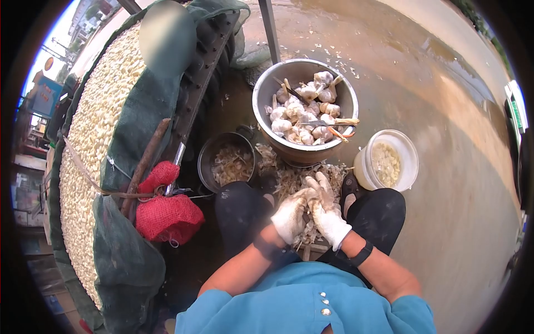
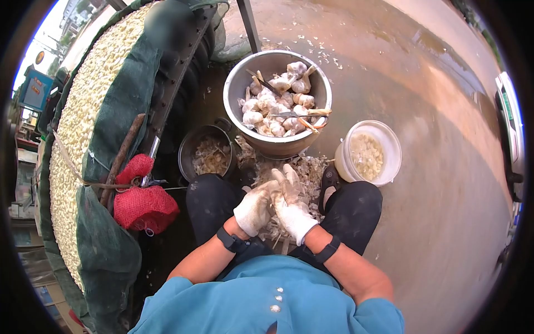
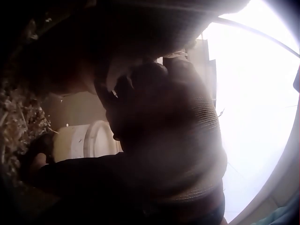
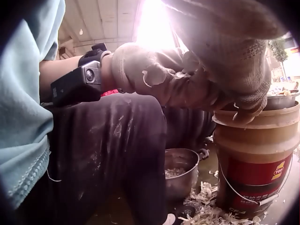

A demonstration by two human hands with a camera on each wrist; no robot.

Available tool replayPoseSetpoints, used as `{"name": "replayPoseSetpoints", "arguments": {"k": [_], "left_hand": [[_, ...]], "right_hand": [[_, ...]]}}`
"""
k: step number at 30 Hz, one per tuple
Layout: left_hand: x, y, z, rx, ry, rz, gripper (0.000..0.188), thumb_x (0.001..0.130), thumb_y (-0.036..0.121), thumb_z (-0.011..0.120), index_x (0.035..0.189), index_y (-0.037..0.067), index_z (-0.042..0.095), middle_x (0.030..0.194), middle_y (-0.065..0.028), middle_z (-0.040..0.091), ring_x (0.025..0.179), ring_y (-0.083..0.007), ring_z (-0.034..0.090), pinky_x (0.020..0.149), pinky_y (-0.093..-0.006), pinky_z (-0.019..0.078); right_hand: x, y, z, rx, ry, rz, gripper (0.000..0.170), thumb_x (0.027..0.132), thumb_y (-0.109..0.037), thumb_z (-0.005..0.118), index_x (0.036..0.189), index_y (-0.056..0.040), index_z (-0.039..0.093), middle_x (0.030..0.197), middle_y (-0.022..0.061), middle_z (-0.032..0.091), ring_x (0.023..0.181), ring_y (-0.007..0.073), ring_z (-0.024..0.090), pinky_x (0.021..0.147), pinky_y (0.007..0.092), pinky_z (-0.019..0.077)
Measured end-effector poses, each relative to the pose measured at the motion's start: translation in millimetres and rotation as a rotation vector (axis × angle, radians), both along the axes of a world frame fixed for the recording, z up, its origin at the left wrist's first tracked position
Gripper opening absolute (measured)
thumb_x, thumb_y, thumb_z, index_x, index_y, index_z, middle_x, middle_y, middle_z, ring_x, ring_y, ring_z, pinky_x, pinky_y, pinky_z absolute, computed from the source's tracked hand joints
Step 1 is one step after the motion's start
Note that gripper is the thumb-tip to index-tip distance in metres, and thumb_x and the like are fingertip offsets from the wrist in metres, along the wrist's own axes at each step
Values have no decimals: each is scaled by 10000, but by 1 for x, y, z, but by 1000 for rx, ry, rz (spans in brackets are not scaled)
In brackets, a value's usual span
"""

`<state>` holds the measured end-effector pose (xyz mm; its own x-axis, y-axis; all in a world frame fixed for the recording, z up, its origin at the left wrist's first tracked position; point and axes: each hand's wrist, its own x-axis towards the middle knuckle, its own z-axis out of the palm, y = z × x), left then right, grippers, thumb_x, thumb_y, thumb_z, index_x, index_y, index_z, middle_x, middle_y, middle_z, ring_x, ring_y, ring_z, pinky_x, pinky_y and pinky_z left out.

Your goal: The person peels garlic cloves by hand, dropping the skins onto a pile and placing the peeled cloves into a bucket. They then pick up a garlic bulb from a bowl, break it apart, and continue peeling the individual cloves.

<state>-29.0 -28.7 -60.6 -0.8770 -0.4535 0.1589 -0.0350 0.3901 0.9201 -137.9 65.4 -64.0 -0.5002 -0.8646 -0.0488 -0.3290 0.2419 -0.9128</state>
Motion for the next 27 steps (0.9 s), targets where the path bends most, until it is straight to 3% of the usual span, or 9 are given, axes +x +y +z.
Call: {"name": "replayPoseSetpoints", "arguments": {"k": [2, 3, 4, 6, 9, 16, 17, 20, 27], "left_hand": [[-4, -2, 8, 236, 102, 56, 286, 856, 14, 550, 1140, 25, 577, 1044, -159, 637, 970, -325, 612, 844, -347, 496], [-6, -1, -8, 712, 96, 124, 301, 847, 15, 560, 1148, 27, 574, 1054, -152, 637, 974, -332, 614, 829, -363, 500], [-9, -5, -7, 711, 99, 128, 301, 847, 15, 560, 1148, 27, 574, 1054, -152, 637, 974, -332, 614, 829, -363, 500], [-14, -12, -4, 1241, 88, 241, 260, 886, 53, 548, 1143, 28, 580, 1009, -118, 640, 876, -255, 630, 751, -318, 512], [-15, -41, 20, 1410, -65, 189, 221, 929, 104, 533, 1130, 29, 586, 940, -68, 624, 773, -143, 601, 679, -251, 501], [-36, -79, 18, 1164, -148, 289, 188, 943, 180, 538, 1037, 21, 576, 822, -13, 558, 643, -87, 512, 571, -213, 451], [-40, -82, 33, 1256, -139, 319, 194, 953, 209, 526, 1004, 27, 571, 803, -7, 543, 630, -82, 491, 564, -211, 437], [-41, -90, 21, 1281, -104, 290, 214, 969, 238, 514, 1001, 33, 568, 807, -4, 546, 624, -71, 470, 551, -205, 409], [-44, -105, 18, 1330, -42, 311, 266, 956, 325, 573, 1009, 64, 563, 795, 24, 521, 615, -36, 436, 535, -163, 376]], "right_hand": [[-4, -8, 5, 87, 107, 40, 529, 1017, -440, 324, 1375, -73, 455, 1496, 225, 264, 1382, 369, 284, 1125, 406, 257], [-7, -12, 1, 64, 120, 53, 524, 1016, -427, 337, 1382, -66, 438, 1486, 230, 284, 1370, 383, 300, 1122, 413, 267], [-10, -15, 3, 63, 121, 58, 524, 1016, -427, 337, 1382, -66, 438, 1486, 230, 284, 1370, 383, 300, 1122, 413, 267], [-17, -21, 8, 93, 129, 156, 492, 1020, -388, 350, 1394, -76, 420, 1493, 224, 275, 1372, 382, 298, 1122, 414, 267], [-40, -44, 40, 144, -153, 80, 411, 1003, -313, 456, 1337, -74, 479, 1310, 145, 515, 1202, 235, 512, 1022, 315, 381], [-129, -120, 29, 168, 44, -61, 353, 921, -336, 571, 1154, -78, 631, 1102, 159, 654, 1071, 277, 608, 917, 363, 453], [-134, -134, 31, 202, -44, -131, 217, 936, -190, 599, 1104, -55, 631, 1018, 45, 663, 926, 115, 615, 822, 265, 492], [-151, -168, 35, 239, 334, -50, 266, 907, -255, 633, 1095, -67, 625, 1030, 115, 676, 919, 196, 652, 811, 319, 502], [-168, -237, 6, 375, 958, 91, 436, 812, -328, 646, 1165, -76, 610, 1361, 167, 483, 1311, 322, 391, 1090, 453, 290]]}}
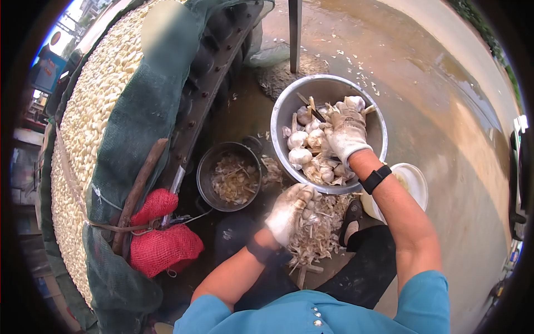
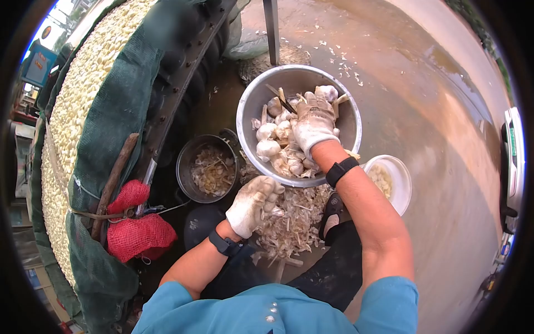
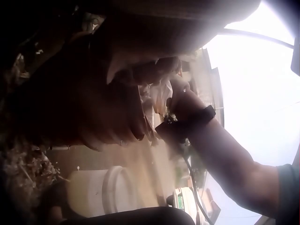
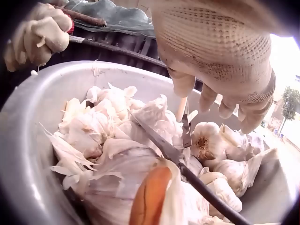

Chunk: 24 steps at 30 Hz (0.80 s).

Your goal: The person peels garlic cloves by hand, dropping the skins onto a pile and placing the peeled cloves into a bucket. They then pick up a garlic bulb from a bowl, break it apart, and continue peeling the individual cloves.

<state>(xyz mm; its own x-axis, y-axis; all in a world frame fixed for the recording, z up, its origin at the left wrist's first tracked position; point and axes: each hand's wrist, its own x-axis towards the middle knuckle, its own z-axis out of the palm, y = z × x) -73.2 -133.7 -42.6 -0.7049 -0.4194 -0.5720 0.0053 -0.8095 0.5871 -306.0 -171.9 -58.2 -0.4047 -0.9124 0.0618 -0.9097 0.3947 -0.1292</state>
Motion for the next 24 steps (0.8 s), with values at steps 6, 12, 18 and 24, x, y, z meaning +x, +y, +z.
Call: {"name": "replayPoseSetpoints", "arguments": {"k": [6, 12, 18, 24], "left_hand": [[1, -6, -5, 65, 124, 2, 413, 958, 368, 553, 1162, 10, 537, 879, 4, 513, 698, -63, 486, 694, -247, 512], [-4, -8, 5, -144, 19, -64, 441, 974, 267, 515, 1302, -17, 438, 980, -25, 542, 763, -71, 518, 694, -234, 475], [-5, -5, -9, -202, -17, -16, 281, 913, 132, 586, 1153, 16, 498, 953, -16, 567, 787, -68, 536, 675, -207, 452], [-4, -1, 3, -319, -75, -2, 235, 896, 108, 607, 1104, 24, 537, 920, -16, 580, 751, -55, 522, 666, -200, 442]], "right_hand": [[-5, -44, -32, 260, 179, -23, 468, 902, -385, 468, 1263, -109, 581, 1466, 128, 394, 1396, 327, 271, 1160, 470, 156], [-2, -62, -1, 399, -33, -39, 358, 869, -315, 528, 1099, -92, 688, 1255, 150, 588, 1222, 311, 501, 1032, 414, 383], [-8, -51, 5, 239, -190, -126, 338, 813, -274, 595, 1049, -54, 697, 1028, 200, 671, 982, 351, 644, 890, 440, 492], [-16, -16, 21, 114, -275, -200, 388, 813, -276, 586, 1150, -82, 591, 1053, 222, 636, 1038, 388, 592, 925, 450, 451]]}}
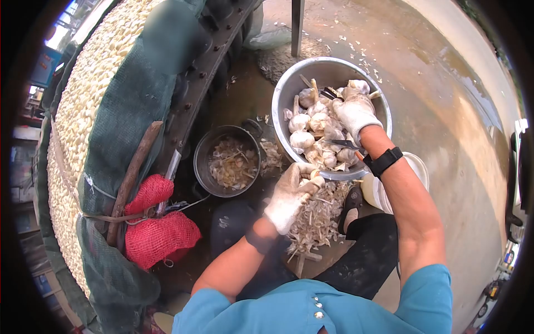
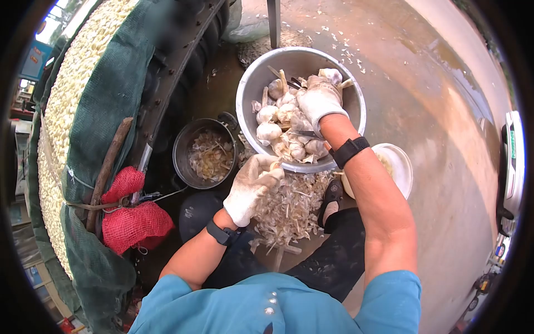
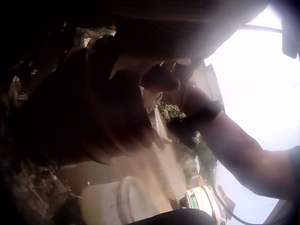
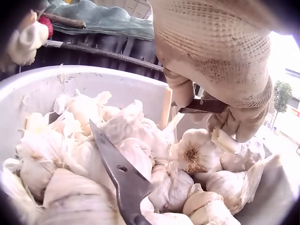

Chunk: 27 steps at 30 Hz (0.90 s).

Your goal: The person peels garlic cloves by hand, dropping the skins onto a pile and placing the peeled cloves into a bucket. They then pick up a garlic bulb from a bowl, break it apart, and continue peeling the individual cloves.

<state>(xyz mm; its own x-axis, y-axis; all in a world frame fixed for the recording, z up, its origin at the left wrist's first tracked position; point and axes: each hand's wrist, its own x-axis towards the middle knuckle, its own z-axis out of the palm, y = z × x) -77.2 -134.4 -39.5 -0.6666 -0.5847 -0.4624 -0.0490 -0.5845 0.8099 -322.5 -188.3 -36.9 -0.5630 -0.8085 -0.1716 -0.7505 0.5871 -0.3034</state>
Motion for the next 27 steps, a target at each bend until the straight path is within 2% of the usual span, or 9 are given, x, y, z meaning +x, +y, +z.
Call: {"name": "replayPoseSetpoints", "arguments": {"k": [6, 9, 11, 12, 13, 19, 23, 24, 27], "left_hand": [[6, 11, 23, -131, -53, 76, 220, 881, 94, 649, 1069, 34, 552, 882, 29, 565, 725, -19, 490, 653, -181, 422], [10, 19, 32, -161, -53, 82, 224, 876, 82, 653, 1072, 37, 554, 888, 34, 559, 728, -19, 490, 652, -178, 424], [14, 24, 30, -213, -45, 52, 224, 873, 76, 655, 1070, 36, 556, 894, 33, 557, 734, -20, 495, 655, -181, 431], [16, 27, 29, -264, -38, 27, 224, 870, 71, 656, 1068, 34, 557, 899, 31, 556, 741, -21, 500, 659, -185, 437], [18, 31, 34, -268, -36, 22, 224, 870, 71, 656, 1068, 34, 557, 899, 31, 556, 741, -21, 500, 659, -185, 437], [26, 60, 48, -366, -21, -87, 248, 857, 61, 666, 1084, 34, 570, 915, -6, 582, 784, -69, 561, 713, -223, 475], [38, 73, 44, -766, -90, -155, 283, 833, 73, 689, 1095, 59, 583, 945, -52, 614, 871, -138, 596, 781, -278, 488], [41, 76, 40, -831, -68, -149, 285, 829, 81, 694, 1092, 67, 587, 954, -61, 621, 901, -152, 600, 801, -292, 487], [50, 84, 43, -996, -95, -202, 280, 812, 80, 698, 1070, 69, 589, 946, -70, 608, 892, -194, 605, 802, -305, 488]], "right_hand": [[14, 67, 35, -205, -353, -68, 331, 857, -267, 521, 1132, -91, 579, 1085, 219, 642, 1005, 399, 610, 866, 433, 475], [33, 112, 35, -229, -802, -75, 229, 905, -213, 520, 1053, -65, 613, 844, 60, 650, 770, 174, 601, 751, 310, 464], [63, 142, 63, -186, -1031, -200, 209, 963, -260, 546, 1070, -105, 637, 737, -90, 502, 592, 19, 381, 517, 179, 295], [65, 164, 31, -393, -1173, -6, 264, 969, -332, 554, 1076, -106, 639, 725, -104, 495, 586, 12, 374, 500, 183, 283], [80, 173, 66, -178, -1121, -140, 274, 984, -299, 512, 990, -60, 645, 749, -44, 545, 666, 42, 480, 616, 213, 409], [108, 226, 84, -57, -1344, -148, 270, 994, -310, 482, 1044, -64, 580, 772, 4, 601, 678, 53, 539, 633, 230, 469], [124, 243, 82, -150, -1029, 18, 264, 990, -336, 491, 1043, -89, 568, 702, -36, 525, 592, 55, 457, 549, 212, 388], [124, 249, 79, -105, -1040, 4, 278, 983, -291, 490, 1113, -76, 609, 906, 31, 643, 830, 111, 585, 773, 273, 472], [130, 258, 83, -71, -909, 73, 301, 979, -300, 485, 1132, -70, 604, 966, 71, 657, 917, 168, 605, 836, 307, 467]]}}
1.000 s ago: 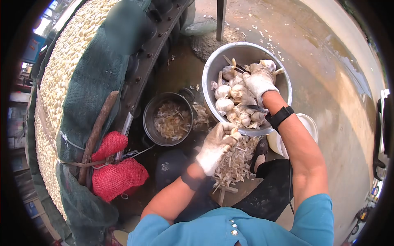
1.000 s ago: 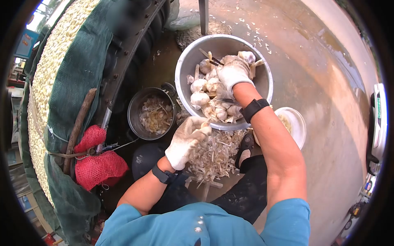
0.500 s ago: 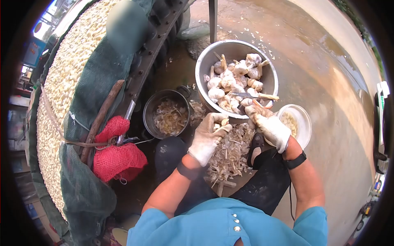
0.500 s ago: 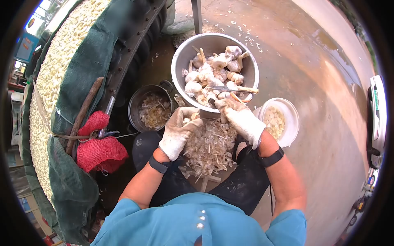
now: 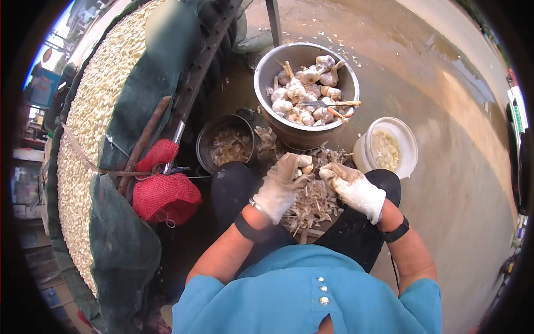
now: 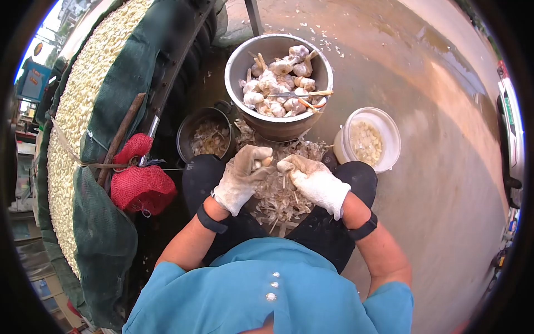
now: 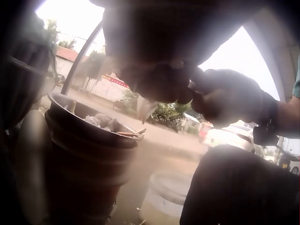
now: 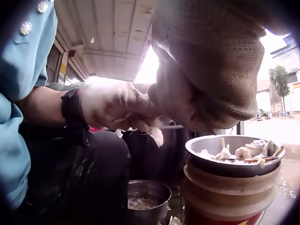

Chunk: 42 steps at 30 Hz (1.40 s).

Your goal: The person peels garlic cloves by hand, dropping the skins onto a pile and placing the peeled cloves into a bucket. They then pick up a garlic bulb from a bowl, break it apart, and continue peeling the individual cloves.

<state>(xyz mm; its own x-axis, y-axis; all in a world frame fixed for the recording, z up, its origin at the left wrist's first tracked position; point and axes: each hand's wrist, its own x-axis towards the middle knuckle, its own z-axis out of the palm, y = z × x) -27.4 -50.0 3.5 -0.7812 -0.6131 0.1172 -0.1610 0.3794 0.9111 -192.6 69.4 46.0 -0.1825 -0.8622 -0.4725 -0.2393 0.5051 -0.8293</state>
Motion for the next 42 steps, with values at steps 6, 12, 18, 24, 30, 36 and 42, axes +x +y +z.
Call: {"name": "replayPoseSetpoints", "arguments": {"k": [6, 12, 18, 24, 30, 36, 42], "left_hand": [[12, 7, -4, -235, -112, -198, 336, 761, 18, 696, 1063, 76, 559, 948, -104, 585, 868, -305, 596, 776, -356, 500], [24, 26, -4, -60, 77, -181, 309, 791, -3, 688, 1061, 89, 569, 956, -76, 608, 860, -223, 609, 778, -313, 496], [25, 40, 30, 600, -76, -140, 292, 812, -40, 638, 1083, 38, 560, 934, 3, 566, 851, -86, 540, 784, -234, 448], [25, 44, 27, 996, 99, -7, 271, 834, -28, 577, 1101, -11, 538, 948, -31, 581, 794, -85, 534, 734, -209, 452], [34, 38, 22, 1097, 197, -68, 450, 872, 9, 512, 1314, -55, 464, 967, -40, 588, 802, -89, 553, 733, -231, 473], [35, 48, 17, 919, 0, -25, 306, 891, 51, 563, 1190, -9, 548, 953, -35, 597, 761, -59, 550, 680, -206, 472], [36, 54, 32, 850, -145, -50, 269, 904, 136, 622, 1144, 25, 576, 883, 1, 605, 721, -51, 553, 652, -203, 469]], "right_hand": [[12, 20, 2, -7, -7, 16, 329, 983, -333, 487, 1135, -70, 613, 899, 45, 609, 833, 139, 539, 770, 293, 447], [15, 42, -9, -80, -123, 31, 338, 985, -331, 493, 1178, -78, 608, 904, 27, 599, 820, 108, 515, 772, 278, 440], [20, 49, -5, -16, -184, 56, 307, 982, -245, 474, 1206, -75, 596, 1090, 65, 658, 975, 138, 578, 886, 297, 453], [25, 58, -14, -80, -121, 40, 302, 968, -207, 466, 1197, -77, 613, 1112, 81, 664, 1003, 175, 600, 902, 298, 454], [36, 68, -25, 22, -5, 111, 302, 970, -264, 482, 1182, -90, 608, 1042, 120, 665, 999, 266, 624, 876, 347, 473], [31, 63, -14, -172, 104, 63, 350, 994, -350, 445, 1161, -65, 561, 788, 69, 601, 706, 156, 581, 678, 316, 475], [35, 66, -13, -118, 119, 97, 268, 977, -252, 427, 1130, -80, 563, 824, 98, 607, 781, 204, 591, 731, 342, 469]]}}
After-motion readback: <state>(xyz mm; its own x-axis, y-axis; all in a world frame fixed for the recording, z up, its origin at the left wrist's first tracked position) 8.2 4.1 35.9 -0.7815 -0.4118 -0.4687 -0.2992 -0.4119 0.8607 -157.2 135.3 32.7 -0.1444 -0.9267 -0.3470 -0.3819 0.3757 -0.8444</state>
